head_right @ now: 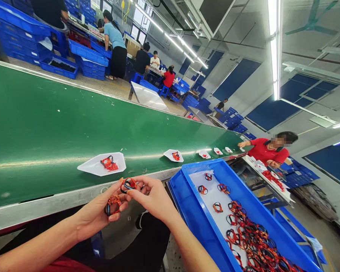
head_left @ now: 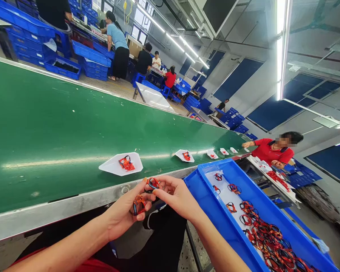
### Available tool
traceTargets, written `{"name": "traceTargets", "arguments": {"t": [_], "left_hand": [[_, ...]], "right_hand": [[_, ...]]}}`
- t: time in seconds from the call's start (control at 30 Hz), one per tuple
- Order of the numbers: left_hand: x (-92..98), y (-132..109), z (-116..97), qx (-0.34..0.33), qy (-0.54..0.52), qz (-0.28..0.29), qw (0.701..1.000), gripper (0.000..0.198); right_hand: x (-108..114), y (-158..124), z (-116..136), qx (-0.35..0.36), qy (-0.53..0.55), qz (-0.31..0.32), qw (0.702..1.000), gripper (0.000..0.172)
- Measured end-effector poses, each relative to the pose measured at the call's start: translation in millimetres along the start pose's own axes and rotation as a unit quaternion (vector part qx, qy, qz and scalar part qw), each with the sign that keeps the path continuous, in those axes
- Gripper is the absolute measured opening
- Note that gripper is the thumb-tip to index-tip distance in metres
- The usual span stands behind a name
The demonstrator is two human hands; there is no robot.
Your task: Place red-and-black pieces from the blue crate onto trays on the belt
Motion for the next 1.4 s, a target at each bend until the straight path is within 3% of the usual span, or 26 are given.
{"name": "traceTargets", "arguments": {"t": [0.27, 0.4, 0.47, 0.53, 0.63, 0.73, 0.97, 1.1, 1.27, 1.4], "left_hand": [[6.3, 0.5, 1.9, -0.009, 0.022, -0.015, 1.000, 0.036], [5.3, -1.9, -15.3, -0.090, 0.101, -0.016, 0.991, 0.036], [4.2, -7.8, -34.7, -0.177, 0.203, -0.032, 0.963, 0.037], [1.1, -17.1, -53.0, -0.263, 0.312, -0.054, 0.911, 0.040], [-5.9, -26.6, -63.8, -0.329, 0.412, -0.055, 0.848, 0.039], [-8.4, -27.3, -62.0, -0.335, 0.450, -0.042, 0.827, 0.036], [-13.9, -28.1, -61.0, -0.342, 0.473, -0.031, 0.811, 0.031], [-9.8, -24.8, -59.5, -0.322, 0.473, -0.038, 0.819, 0.034], [-7.4, -26.8, -67.0, -0.340, 0.519, -0.070, 0.781, 0.032], [-9.3, -29.0, -70.2, -0.348, 0.529, -0.072, 0.770, 0.030]], "right_hand": [[-16.5, -5.8, -25.8, -0.038, 0.155, 0.027, 0.987, 0.034], [-17.9, -9.6, -30.7, -0.038, 0.201, 0.004, 0.979, 0.041], [-17.1, -11.9, -29.4, -0.033, 0.220, -0.013, 0.975, 0.044], [-16.4, -13.8, -25.6, -0.023, 0.227, -0.026, 0.973, 0.043], [-15.4, -15.1, -21.8, -0.013, 0.224, -0.045, 0.973, 0.037], [-17.4, -15.1, -24.4, -0.014, 0.238, -0.050, 0.970, 0.037], [-28.7, -16.1, -38.6, -0.030, 0.310, -0.039, 0.949, 0.037], [-50.1, -14.6, -50.0, -0.053, 0.424, -0.003, 0.904, 0.034], [-74.2, -12.8, -64.5, -0.078, 0.530, 0.017, 0.844, 0.034], [-80.7, -11.4, -72.0, -0.092, 0.555, 0.002, 0.827, 0.034]]}}
Point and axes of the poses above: each hand's wrist, its own y-axis towards the middle knuckle, its own x-axis out of the back of the hand, z = x × y, the point moved 10 cm from there along y, towards the middle knuckle, and after that the axes turned 1 degree about y, right-handed, at the moved point
